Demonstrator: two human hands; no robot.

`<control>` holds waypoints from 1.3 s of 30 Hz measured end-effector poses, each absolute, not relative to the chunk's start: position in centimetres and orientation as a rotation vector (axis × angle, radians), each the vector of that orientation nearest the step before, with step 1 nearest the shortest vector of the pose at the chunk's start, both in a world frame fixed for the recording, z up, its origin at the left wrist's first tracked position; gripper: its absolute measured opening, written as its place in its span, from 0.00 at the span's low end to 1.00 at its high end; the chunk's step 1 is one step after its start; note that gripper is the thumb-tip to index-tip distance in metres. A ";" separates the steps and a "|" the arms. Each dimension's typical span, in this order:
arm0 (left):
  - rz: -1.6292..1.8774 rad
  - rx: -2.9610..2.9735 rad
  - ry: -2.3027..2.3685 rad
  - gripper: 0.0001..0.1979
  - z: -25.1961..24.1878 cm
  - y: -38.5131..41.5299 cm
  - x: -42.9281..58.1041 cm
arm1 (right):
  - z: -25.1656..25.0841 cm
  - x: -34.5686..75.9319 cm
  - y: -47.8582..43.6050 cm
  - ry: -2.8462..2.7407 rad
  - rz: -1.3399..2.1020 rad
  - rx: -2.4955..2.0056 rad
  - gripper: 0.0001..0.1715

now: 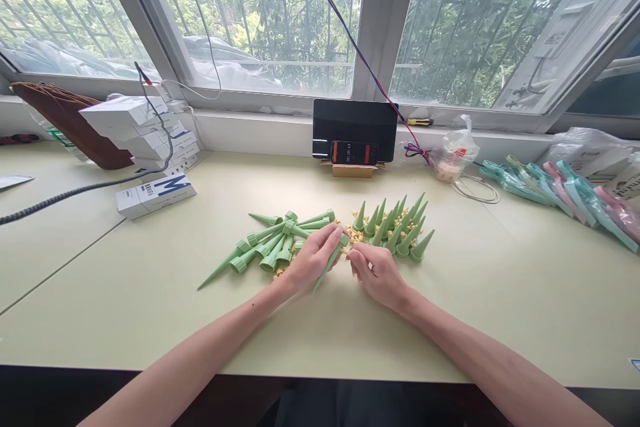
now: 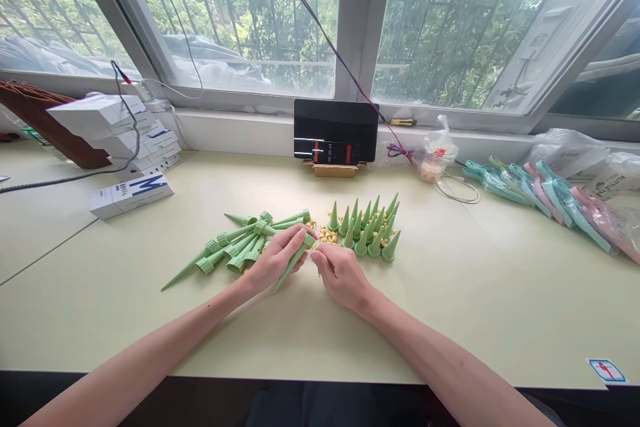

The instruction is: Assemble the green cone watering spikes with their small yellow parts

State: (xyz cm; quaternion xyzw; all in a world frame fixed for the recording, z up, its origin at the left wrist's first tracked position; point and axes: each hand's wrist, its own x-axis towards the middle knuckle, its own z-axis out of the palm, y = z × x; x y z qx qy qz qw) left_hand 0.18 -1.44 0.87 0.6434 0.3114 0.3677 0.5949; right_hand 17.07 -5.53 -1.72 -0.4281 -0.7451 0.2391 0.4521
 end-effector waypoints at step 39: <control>0.870 1.539 0.746 0.18 0.7 -1.2 0.3 | -1.7 16.6 -5.5 -1.438 0.924 -1.110 0.31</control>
